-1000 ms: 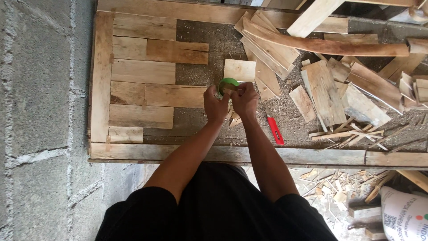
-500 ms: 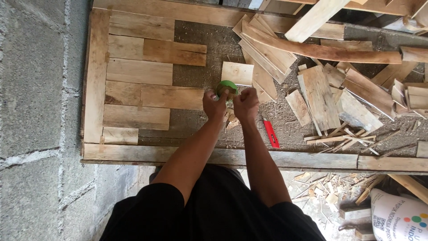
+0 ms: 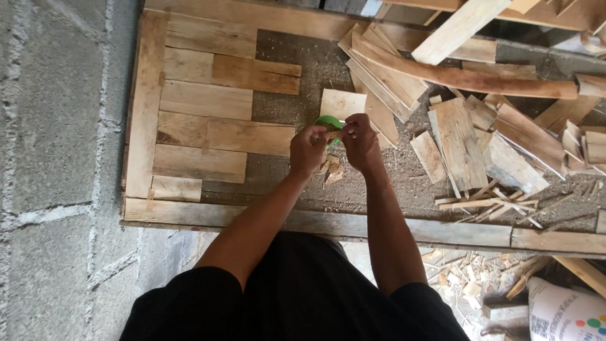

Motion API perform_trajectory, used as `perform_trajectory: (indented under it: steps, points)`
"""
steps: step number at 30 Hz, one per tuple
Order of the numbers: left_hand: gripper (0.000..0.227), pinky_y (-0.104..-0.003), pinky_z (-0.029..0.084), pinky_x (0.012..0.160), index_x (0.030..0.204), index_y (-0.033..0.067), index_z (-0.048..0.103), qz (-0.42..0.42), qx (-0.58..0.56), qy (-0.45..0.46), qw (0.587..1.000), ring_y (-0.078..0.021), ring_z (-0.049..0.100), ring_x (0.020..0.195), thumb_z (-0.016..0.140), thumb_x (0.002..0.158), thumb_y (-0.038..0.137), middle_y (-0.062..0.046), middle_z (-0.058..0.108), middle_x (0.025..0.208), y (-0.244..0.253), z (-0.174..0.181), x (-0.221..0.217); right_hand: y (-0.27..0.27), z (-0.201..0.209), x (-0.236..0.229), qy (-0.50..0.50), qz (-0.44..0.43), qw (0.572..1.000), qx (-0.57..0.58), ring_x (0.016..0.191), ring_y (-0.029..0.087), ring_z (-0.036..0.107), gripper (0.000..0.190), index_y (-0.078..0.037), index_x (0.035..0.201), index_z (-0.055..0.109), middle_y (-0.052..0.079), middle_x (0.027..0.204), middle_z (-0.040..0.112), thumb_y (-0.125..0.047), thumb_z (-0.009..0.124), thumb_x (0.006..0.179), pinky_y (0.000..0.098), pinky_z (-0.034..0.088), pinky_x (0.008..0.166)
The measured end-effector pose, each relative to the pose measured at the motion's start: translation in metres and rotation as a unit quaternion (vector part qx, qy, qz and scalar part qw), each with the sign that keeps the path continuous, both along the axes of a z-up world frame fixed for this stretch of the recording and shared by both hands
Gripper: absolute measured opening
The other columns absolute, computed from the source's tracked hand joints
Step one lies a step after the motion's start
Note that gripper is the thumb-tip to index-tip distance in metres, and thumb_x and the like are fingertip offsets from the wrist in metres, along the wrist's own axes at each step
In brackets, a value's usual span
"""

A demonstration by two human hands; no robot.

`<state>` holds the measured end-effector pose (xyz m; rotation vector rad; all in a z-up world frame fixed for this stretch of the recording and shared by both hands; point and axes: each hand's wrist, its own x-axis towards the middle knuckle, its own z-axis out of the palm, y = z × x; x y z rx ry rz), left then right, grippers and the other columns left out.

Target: Applying adhesive to small wooden blocks and arranging them onto a wooden panel.

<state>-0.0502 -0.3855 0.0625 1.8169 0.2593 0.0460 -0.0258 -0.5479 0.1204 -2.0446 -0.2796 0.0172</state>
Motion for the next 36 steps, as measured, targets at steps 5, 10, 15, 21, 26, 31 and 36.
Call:
perform_trajectory:
  steps: [5,10,15,21,26,31,36]
  points:
    - [0.015,-0.03,0.06,0.061,0.109,0.0077,0.071,0.015,-0.001,0.033,0.999,-0.0176,0.073,0.074,0.072,0.094,0.013,-0.009,0.076,0.096,-0.003,-0.015,0.006,0.008,-0.005,0.008,-0.024,0.006,0.998,-0.061,0.084,0.026,0.077,0.034,-0.001,0.12,0.045,0.018,0.092,0.075,-0.001,0.069,0.096,0.0358,0.062,0.071]
    - [0.017,-0.033,0.06,0.065,0.108,0.0072,0.067,0.067,0.027,0.03,0.997,-0.0198,0.076,0.079,0.068,0.091,0.004,-0.01,0.077,0.095,-0.013,-0.012,0.01,0.017,-0.004,0.006,0.017,-0.057,0.994,-0.086,0.078,0.03,0.077,0.031,-0.001,0.117,0.051,0.02,0.087,0.076,-0.002,0.071,0.093,0.0406,0.059,0.064]
    - [0.023,-0.037,0.059,0.065,0.112,0.0095,0.06,0.086,0.114,0.057,0.988,-0.0226,0.074,0.081,0.067,0.091,0.006,-0.009,0.075,0.095,-0.019,-0.002,0.009,0.015,-0.038,0.005,-0.054,-0.135,0.978,-0.149,0.083,0.028,0.073,0.032,-0.001,0.124,0.056,0.023,0.11,0.072,-0.014,0.072,0.099,0.0376,0.063,0.067]
    - [0.022,-0.038,0.057,0.064,0.117,0.0131,0.057,0.058,0.132,0.079,0.986,-0.0213,0.073,0.076,0.068,0.099,0.017,-0.005,0.075,0.09,-0.019,0.013,0.004,0.027,-0.056,0.011,0.137,-0.146,0.975,-0.098,0.092,0.024,0.075,0.049,-0.002,0.121,0.072,0.017,0.108,0.077,-0.03,0.086,0.084,0.0414,0.06,0.08]
    - [0.032,-0.038,0.057,0.064,0.123,0.0113,0.055,0.065,0.138,0.031,0.988,-0.0214,0.072,0.075,0.07,0.094,0.012,-0.006,0.073,0.089,-0.018,-0.007,0.01,0.038,-0.042,0.011,0.239,-0.209,0.947,-0.038,0.089,0.021,0.077,0.044,-0.004,0.116,0.073,0.012,0.108,0.078,-0.029,0.084,0.081,0.0364,0.063,0.076]
    - [0.04,-0.038,0.056,0.066,0.124,0.0084,0.053,0.074,0.106,0.022,0.991,-0.0217,0.07,0.075,0.072,0.089,0.01,-0.007,0.07,0.085,-0.012,0.002,0.008,0.042,-0.048,0.012,0.253,-0.244,0.936,-0.012,0.085,0.019,0.074,0.042,-0.002,0.114,0.073,0.011,0.104,0.076,-0.026,0.085,0.081,0.0337,0.063,0.073]
    - [0.045,-0.038,0.056,0.07,0.126,0.0056,0.052,0.095,0.015,0.081,0.992,-0.0212,0.071,0.078,0.072,0.086,0.005,-0.008,0.071,0.089,-0.004,0.013,0.0,0.041,-0.063,0.014,0.244,-0.254,0.933,0.079,0.08,0.021,0.075,0.042,0.002,0.115,0.071,0.015,0.099,0.077,-0.022,0.083,0.083,0.0361,0.063,0.072]
